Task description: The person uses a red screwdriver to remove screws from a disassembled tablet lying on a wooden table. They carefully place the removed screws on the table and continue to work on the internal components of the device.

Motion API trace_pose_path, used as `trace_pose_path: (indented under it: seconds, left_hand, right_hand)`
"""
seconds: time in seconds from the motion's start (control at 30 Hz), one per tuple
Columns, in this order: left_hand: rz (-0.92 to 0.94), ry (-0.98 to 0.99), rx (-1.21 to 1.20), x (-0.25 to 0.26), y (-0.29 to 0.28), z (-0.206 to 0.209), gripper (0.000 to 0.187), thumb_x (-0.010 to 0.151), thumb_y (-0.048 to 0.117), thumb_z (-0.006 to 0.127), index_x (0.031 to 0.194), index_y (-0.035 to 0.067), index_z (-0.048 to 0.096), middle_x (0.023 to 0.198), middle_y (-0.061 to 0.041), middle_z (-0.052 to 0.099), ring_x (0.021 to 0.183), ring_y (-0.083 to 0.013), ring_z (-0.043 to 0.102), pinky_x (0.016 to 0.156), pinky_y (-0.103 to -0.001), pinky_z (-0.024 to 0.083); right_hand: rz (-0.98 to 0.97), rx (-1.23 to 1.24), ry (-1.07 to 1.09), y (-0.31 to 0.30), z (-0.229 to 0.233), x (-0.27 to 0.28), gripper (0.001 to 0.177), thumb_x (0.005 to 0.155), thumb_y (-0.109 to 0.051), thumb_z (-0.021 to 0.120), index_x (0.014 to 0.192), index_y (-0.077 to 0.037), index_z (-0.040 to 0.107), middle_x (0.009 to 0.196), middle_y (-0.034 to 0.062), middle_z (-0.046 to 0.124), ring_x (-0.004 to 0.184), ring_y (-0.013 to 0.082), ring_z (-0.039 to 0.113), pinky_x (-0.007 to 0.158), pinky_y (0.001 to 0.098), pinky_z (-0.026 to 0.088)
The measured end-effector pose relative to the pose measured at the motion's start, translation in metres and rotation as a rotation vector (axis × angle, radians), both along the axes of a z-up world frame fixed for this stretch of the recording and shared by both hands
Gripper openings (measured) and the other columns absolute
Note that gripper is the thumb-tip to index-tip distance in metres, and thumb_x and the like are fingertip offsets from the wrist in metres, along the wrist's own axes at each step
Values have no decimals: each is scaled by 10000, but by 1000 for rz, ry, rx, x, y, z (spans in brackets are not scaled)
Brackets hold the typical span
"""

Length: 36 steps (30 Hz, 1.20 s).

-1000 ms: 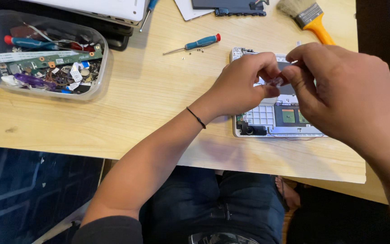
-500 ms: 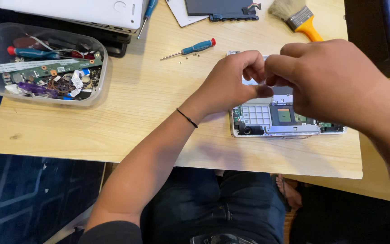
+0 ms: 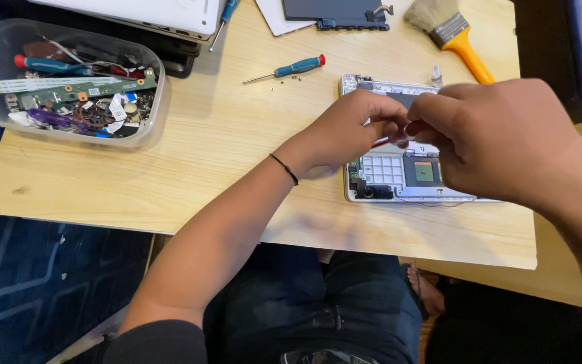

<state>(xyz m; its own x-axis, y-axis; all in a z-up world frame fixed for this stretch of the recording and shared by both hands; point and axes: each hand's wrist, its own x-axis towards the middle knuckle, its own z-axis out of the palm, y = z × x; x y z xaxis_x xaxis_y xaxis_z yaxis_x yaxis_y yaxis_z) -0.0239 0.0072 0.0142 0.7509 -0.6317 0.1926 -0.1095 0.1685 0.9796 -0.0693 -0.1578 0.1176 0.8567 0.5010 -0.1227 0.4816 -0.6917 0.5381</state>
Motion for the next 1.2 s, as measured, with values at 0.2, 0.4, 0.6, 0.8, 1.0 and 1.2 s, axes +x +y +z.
trace_pose_path:
  seconds: [0.2, 0.4, 0.6, 0.8, 1.0, 1.2]
  left_hand:
    - [-242, 16, -383, 9, -6, -22, 197, 962, 58, 467, 1022, -10, 641, 916, -101, 646, 923, -162, 618, 869, -261, 482]
    - [-215, -31, -250, 13, -9, -26, 172, 940, 68, 529, 1032, 51, 673, 967, -42, 678, 930, -113, 613, 873, -263, 515]
    - [-249, -178, -252, 18, -4, -30, 166, 973, 127, 509, 1076, 82, 631, 957, 40, 587, 928, -74, 518, 876, -254, 450]
    - [-188, -163, -116, 14, -4, -19, 164, 912, 137, 597, 1057, 97, 664, 982, 7, 695, 935, -97, 624, 852, -276, 537]
    - [52, -142, 16, -2, -17, 2, 262, 693, -20, 762, 710, 159, 571, 742, 59, 625, 721, -65, 583, 682, -244, 529]
    - [142, -284, 13, -1, -11, -5, 374, 655, 97, 835, 710, 187, 476, 695, 89, 531, 677, -90, 436, 616, -238, 393]
  right_hand:
    - [-454, 112, 101, 16, 9, 3, 322, 959, -467, 398, 869, -224, 590, 738, 109, 666, 787, 399, 639, 614, 473, 471]
    - [-487, 9, 132, 23, 10, -8, 411, 999, -509, 343, 842, -193, 553, 730, 28, 670, 774, 353, 648, 574, 436, 449]
    - [-476, 53, 102, 24, 6, 4, 473, 1015, -545, 348, 848, -190, 613, 714, 74, 677, 769, 371, 659, 561, 435, 453]
    - [-203, 87, 218, 1, 3, 8, 139, 779, -255, 486, 907, -205, 509, 726, 46, 654, 688, 378, 623, 552, 462, 465]
    - [-60, 314, 302, -21, -2, 3, 452, 587, -20, 568, 1002, -197, 541, 892, -14, 617, 805, 286, 598, 589, 435, 459]
    - [-15, 475, 310, -13, -2, -2, 239, 742, -30, 531, 919, -180, 587, 738, 55, 471, 726, 304, 493, 533, 451, 380]
